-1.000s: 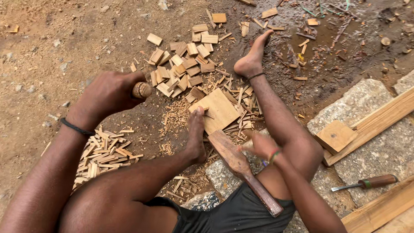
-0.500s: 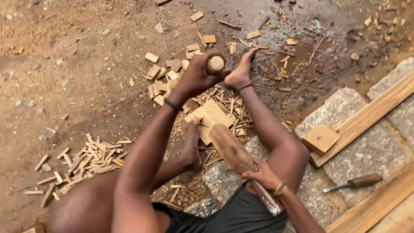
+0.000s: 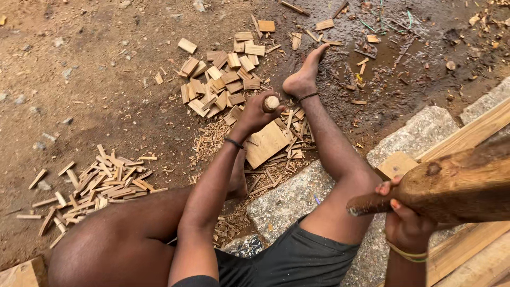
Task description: The person sits on the ground and uses a wooden mallet and a round-tipped chisel to carve a small wooden block. They repeatedly strike the chisel to create circular indentations, occasionally adjusting the block's position.
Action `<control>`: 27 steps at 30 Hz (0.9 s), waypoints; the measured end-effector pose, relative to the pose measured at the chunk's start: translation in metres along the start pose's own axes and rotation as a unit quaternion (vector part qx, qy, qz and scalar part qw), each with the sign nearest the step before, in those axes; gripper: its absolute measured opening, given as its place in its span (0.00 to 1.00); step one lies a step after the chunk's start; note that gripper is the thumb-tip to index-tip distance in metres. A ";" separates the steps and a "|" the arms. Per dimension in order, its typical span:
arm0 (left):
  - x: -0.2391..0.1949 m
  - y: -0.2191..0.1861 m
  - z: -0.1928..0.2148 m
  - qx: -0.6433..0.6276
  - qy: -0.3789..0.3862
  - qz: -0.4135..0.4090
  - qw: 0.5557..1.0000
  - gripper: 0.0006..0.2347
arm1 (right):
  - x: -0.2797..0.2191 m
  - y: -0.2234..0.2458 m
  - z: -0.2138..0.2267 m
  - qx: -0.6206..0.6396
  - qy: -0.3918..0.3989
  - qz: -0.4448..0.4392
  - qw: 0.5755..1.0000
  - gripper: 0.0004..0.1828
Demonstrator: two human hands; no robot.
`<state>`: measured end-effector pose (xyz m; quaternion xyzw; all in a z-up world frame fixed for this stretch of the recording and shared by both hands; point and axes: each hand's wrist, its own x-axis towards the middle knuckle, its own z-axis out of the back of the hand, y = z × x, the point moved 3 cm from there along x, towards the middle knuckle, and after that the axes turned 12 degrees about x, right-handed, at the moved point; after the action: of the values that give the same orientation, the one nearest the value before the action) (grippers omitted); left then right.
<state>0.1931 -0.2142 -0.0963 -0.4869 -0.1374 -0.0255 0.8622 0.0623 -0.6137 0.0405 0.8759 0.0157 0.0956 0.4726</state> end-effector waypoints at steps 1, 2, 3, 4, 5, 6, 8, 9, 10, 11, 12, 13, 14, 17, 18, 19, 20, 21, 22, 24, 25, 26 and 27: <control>-0.005 0.003 0.000 -0.005 -0.023 -0.017 1.000 0.15 | 0.003 -0.009 0.003 0.005 -0.012 0.026 1.000 0.21; -0.008 0.007 0.001 -0.009 -0.046 -0.033 0.998 0.16 | -0.007 -0.016 0.004 -0.009 -0.033 0.057 0.998 0.20; -0.011 0.013 0.001 -0.013 -0.049 -0.026 0.998 0.17 | -0.010 -0.022 0.006 -0.005 -0.041 0.058 0.997 0.21; -0.008 0.019 0.001 -0.018 -0.053 -0.019 0.998 0.18 | -0.011 -0.027 0.008 -0.001 -0.050 0.059 0.997 0.21; -0.009 0.024 0.000 -0.022 -0.045 -0.017 0.999 0.18 | -0.012 -0.034 0.009 0.023 -0.060 0.047 0.997 0.23; -0.022 0.028 -0.002 -0.007 -0.032 0.021 0.999 0.18 | -0.016 -0.038 0.008 0.047 -0.070 0.036 0.996 0.26; -0.019 0.030 0.000 0.025 -0.023 0.067 0.997 0.17 | -0.017 -0.037 0.001 -0.002 -0.075 0.053 0.996 0.29; -0.017 0.031 0.002 0.021 -0.026 0.062 0.997 0.17 | -0.017 -0.039 -0.003 -0.025 -0.078 0.055 0.995 0.31; -0.014 0.032 0.002 0.017 -0.030 0.058 0.998 0.17 | -0.011 -0.042 -0.006 0.007 -0.069 0.044 0.997 0.34; -0.020 0.032 -0.004 0.008 -0.023 0.060 0.998 0.17 | -0.015 -0.038 -0.006 0.033 -0.071 0.028 0.997 0.37; -0.023 0.036 -0.006 0.005 -0.001 0.075 0.997 0.16 | -0.019 -0.037 -0.005 0.059 -0.073 0.012 0.996 0.41; -0.022 0.041 -0.008 0.000 0.018 0.089 0.996 0.15 | -0.020 -0.035 -0.002 0.050 -0.073 0.020 0.996 0.38; -0.023 0.043 -0.011 -0.006 0.037 0.102 0.994 0.14 | -0.020 -0.033 0.001 0.042 -0.073 0.027 0.996 0.36; -0.025 0.041 -0.017 -0.002 0.036 0.097 0.995 0.13 | -0.014 -0.027 0.012 0.026 -0.065 0.043 0.997 0.34; -0.025 0.042 -0.016 0.003 0.042 0.108 0.993 0.12 | -0.014 -0.025 0.016 0.021 -0.066 0.047 0.997 0.35; -0.025 0.041 -0.016 0.007 0.052 0.117 0.992 0.12 | -0.013 -0.023 0.020 0.031 -0.051 0.065 0.996 0.31; -0.026 0.040 -0.017 0.011 0.061 0.126 0.990 0.11 | -0.010 -0.021 0.023 0.040 -0.037 0.084 0.995 0.28; -0.027 0.037 -0.020 0.008 0.077 0.103 0.992 0.11 | -0.010 -0.018 0.024 0.053 -0.025 0.096 0.994 0.27; -0.029 0.033 -0.024 0.005 0.093 0.079 0.993 0.12 | -0.008 -0.014 0.023 0.065 -0.012 0.107 0.992 0.26; -0.031 0.030 -0.031 0.015 0.135 0.027 0.990 0.11 | 0.001 -0.008 0.017 0.073 -0.004 0.140 0.987 0.27; -0.034 0.028 -0.038 0.025 0.167 -0.002 0.986 0.11 | 0.005 -0.005 0.013 0.062 -0.012 0.166 0.984 0.26; -0.037 0.027 -0.045 0.034 0.198 -0.032 0.979 0.10 | 0.008 -0.004 0.008 0.023 -0.031 0.207 0.978 0.25; -0.034 0.031 -0.047 0.007 0.207 -0.028 0.978 0.11 | 0.015 -0.001 0.003 -0.017 -0.035 0.231 0.972 0.23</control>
<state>0.1755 -0.2407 -0.1539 -0.4611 0.0298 -0.1488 0.8742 0.0773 -0.6139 0.0400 0.8504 -0.2052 0.1717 0.4530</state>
